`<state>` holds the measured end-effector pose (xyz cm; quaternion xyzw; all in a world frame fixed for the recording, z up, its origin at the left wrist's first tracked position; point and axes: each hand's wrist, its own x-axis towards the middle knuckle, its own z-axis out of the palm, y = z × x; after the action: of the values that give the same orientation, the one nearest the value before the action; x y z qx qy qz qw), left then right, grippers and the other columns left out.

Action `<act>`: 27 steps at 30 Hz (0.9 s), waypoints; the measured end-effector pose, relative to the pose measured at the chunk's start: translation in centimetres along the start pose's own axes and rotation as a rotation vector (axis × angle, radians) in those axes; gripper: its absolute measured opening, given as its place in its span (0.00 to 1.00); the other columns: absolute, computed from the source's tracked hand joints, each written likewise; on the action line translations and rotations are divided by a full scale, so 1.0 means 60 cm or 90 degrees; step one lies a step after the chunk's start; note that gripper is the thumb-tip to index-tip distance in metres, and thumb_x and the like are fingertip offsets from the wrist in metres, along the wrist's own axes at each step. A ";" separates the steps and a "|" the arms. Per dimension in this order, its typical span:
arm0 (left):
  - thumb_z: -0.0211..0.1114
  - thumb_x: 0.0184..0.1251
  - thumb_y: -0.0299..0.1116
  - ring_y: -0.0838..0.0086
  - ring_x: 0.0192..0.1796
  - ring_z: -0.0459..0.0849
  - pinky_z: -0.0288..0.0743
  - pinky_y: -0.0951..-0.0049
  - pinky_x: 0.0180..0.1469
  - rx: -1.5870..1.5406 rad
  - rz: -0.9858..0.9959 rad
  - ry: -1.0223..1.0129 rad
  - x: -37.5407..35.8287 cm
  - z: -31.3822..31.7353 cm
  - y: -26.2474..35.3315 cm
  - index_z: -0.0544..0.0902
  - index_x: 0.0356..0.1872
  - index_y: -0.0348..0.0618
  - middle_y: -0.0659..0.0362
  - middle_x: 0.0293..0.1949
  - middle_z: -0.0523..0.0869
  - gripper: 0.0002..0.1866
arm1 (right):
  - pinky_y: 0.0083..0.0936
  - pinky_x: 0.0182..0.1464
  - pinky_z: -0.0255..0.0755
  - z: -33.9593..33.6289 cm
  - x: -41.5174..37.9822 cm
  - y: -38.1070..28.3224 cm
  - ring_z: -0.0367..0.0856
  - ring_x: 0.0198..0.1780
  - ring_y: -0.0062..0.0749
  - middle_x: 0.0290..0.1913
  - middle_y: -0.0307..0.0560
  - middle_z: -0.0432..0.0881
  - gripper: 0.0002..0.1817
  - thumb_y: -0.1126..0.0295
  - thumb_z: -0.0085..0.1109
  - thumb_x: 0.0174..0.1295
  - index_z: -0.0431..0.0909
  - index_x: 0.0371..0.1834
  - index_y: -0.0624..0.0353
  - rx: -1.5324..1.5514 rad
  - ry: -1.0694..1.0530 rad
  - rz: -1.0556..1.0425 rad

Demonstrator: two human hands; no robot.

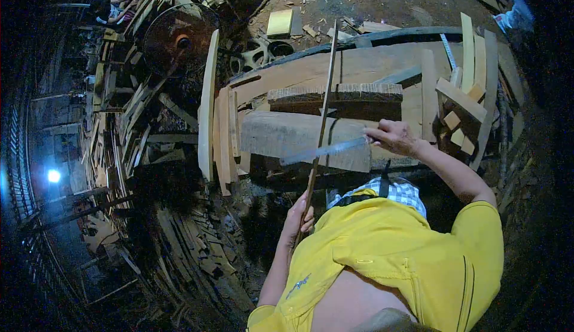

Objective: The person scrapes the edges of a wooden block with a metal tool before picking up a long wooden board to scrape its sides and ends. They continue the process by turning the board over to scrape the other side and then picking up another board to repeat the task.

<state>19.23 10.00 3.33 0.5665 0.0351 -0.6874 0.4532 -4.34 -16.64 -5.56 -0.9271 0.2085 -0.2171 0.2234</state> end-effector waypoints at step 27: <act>0.44 0.68 0.50 0.82 0.11 0.59 0.58 0.84 0.14 -0.414 -0.123 -0.335 -0.019 -0.034 -0.023 0.60 0.63 0.53 0.64 0.17 0.63 0.25 | 0.35 0.24 0.71 0.012 0.017 0.060 0.76 0.27 0.44 0.31 0.47 0.75 0.19 0.67 0.57 0.51 0.72 0.50 0.44 -0.011 0.036 0.050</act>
<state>19.76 12.65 2.88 0.1936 0.1862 -0.8008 0.5354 -4.22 -19.84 -7.64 -0.9136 0.2527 -0.2327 0.2175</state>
